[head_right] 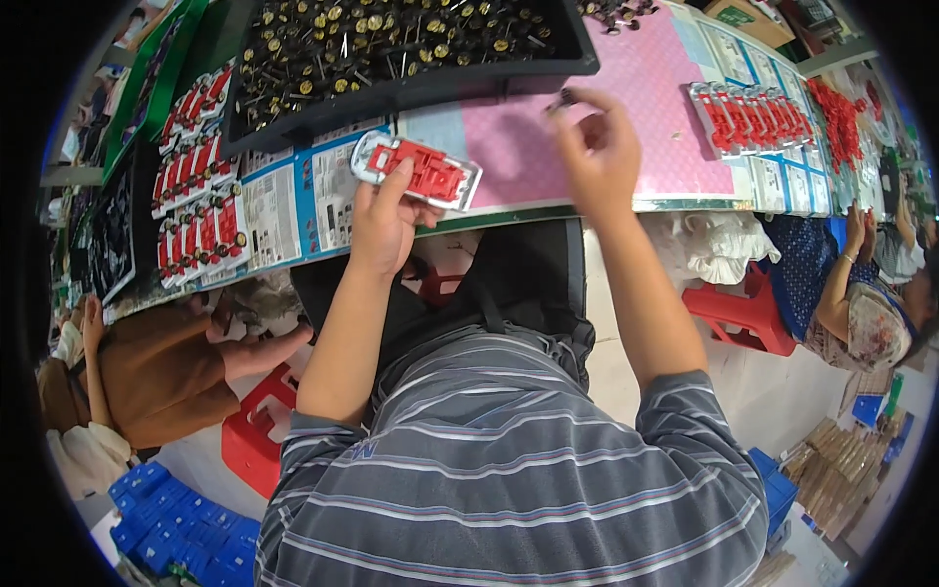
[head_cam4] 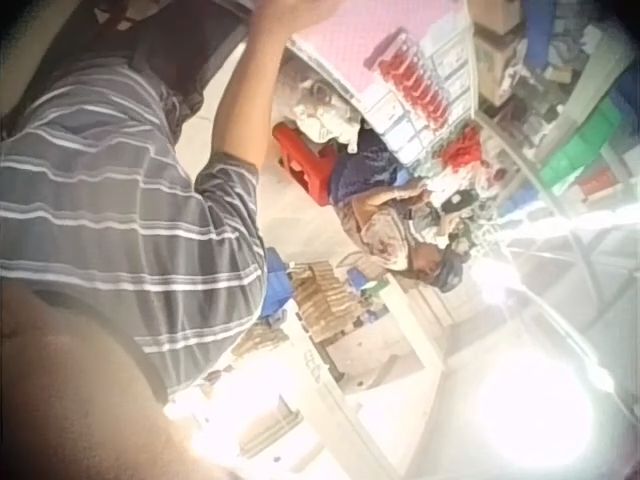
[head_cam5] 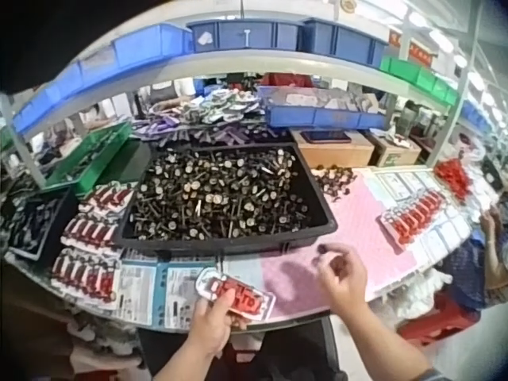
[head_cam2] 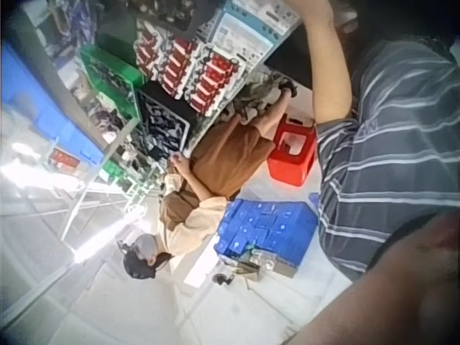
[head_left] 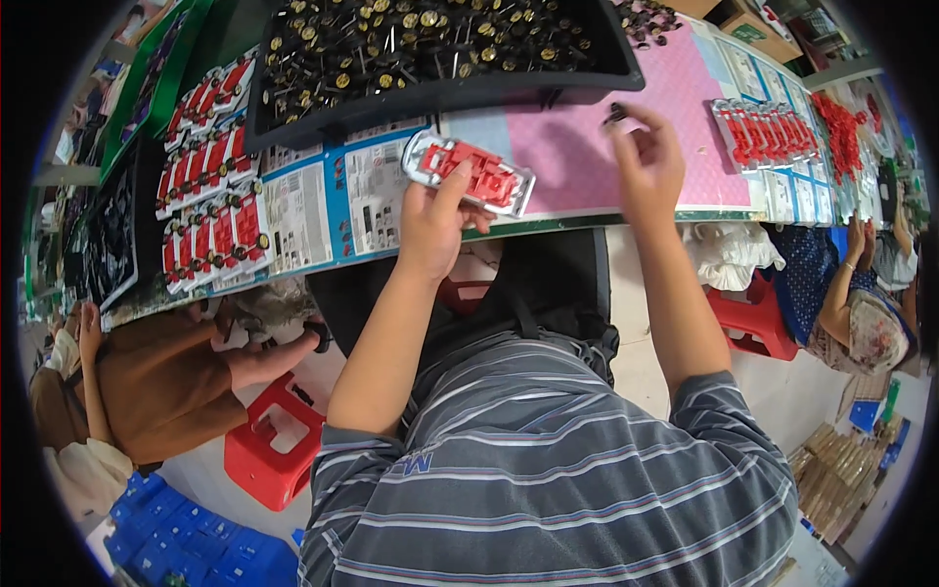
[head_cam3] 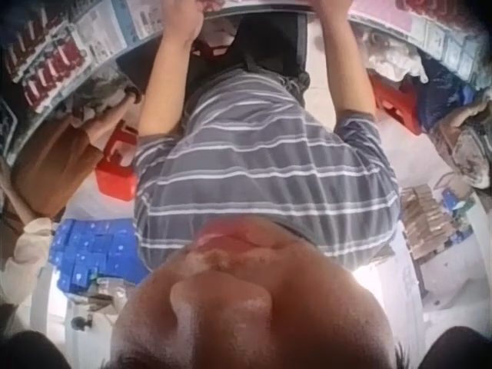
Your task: The person assembles toy cars by attaching wheel axles onto toy car bodies by hand and placing the assembled cars onto the table.
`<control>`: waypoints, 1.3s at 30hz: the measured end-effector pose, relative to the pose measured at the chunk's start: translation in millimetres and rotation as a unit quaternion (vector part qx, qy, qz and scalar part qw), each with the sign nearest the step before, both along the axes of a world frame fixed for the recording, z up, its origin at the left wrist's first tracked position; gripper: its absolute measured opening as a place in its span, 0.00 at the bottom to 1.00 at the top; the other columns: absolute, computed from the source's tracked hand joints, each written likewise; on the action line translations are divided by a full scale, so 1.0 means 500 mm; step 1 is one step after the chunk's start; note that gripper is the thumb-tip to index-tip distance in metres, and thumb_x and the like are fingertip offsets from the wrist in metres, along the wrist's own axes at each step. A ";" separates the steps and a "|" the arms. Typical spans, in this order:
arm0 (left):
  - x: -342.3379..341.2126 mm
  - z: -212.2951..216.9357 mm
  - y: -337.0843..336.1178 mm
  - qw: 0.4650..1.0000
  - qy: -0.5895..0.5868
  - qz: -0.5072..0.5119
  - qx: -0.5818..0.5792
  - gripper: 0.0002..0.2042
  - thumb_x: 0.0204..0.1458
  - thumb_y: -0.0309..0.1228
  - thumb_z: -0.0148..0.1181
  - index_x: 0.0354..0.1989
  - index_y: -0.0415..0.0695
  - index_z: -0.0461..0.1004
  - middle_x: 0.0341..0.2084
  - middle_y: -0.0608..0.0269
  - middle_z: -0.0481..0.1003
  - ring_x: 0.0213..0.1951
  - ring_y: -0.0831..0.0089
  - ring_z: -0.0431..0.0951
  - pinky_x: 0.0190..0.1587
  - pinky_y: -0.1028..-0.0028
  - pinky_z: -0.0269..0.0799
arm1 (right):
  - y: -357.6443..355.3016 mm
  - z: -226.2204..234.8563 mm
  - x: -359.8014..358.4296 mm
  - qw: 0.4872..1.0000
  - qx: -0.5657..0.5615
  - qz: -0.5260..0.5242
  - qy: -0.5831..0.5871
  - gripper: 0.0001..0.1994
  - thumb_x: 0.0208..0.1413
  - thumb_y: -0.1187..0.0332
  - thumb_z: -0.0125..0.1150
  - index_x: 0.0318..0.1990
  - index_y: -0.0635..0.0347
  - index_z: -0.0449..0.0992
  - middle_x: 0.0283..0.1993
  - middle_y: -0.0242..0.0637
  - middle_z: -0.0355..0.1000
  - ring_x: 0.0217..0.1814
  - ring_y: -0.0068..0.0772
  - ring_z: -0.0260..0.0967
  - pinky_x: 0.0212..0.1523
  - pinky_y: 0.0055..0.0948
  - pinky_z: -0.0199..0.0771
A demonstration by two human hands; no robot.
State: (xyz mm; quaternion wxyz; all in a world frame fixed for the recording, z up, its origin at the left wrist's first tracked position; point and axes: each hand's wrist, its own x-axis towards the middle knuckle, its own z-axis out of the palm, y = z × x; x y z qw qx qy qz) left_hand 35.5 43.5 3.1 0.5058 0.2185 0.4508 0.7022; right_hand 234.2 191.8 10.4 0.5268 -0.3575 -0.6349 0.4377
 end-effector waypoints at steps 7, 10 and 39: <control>0.006 -0.002 -0.001 0.999 0.050 -0.009 0.000 0.12 0.64 0.34 0.56 0.48 0.38 0.73 0.33 0.59 0.80 0.27 0.75 0.80 0.24 0.79 0.73 | -0.137 0.038 -0.058 0.935 0.204 0.150 -0.247 0.27 0.45 0.67 0.74 0.53 0.65 0.72 0.48 0.47 0.74 0.50 0.49 0.70 0.52 0.40 0.73; 0.007 0.001 -0.002 0.996 0.083 -0.008 0.011 0.11 0.64 0.34 0.57 0.47 0.38 0.73 0.31 0.61 0.79 0.25 0.77 0.79 0.22 0.79 0.72 | -0.148 0.045 -0.059 0.929 0.199 0.150 -0.272 0.26 0.45 0.69 0.73 0.53 0.66 0.72 0.49 0.47 0.74 0.53 0.51 0.69 0.53 0.41 0.73; 0.003 -0.001 -0.003 0.998 0.055 -0.014 0.025 0.11 0.65 0.35 0.55 0.44 0.38 0.73 0.29 0.63 0.79 0.23 0.80 0.77 0.22 0.81 0.69 | 0.254 0.132 -0.169 0.830 0.163 0.161 -0.509 0.17 0.52 0.68 0.71 0.50 0.62 0.80 0.45 0.43 0.80 0.45 0.38 0.78 0.49 0.32 0.76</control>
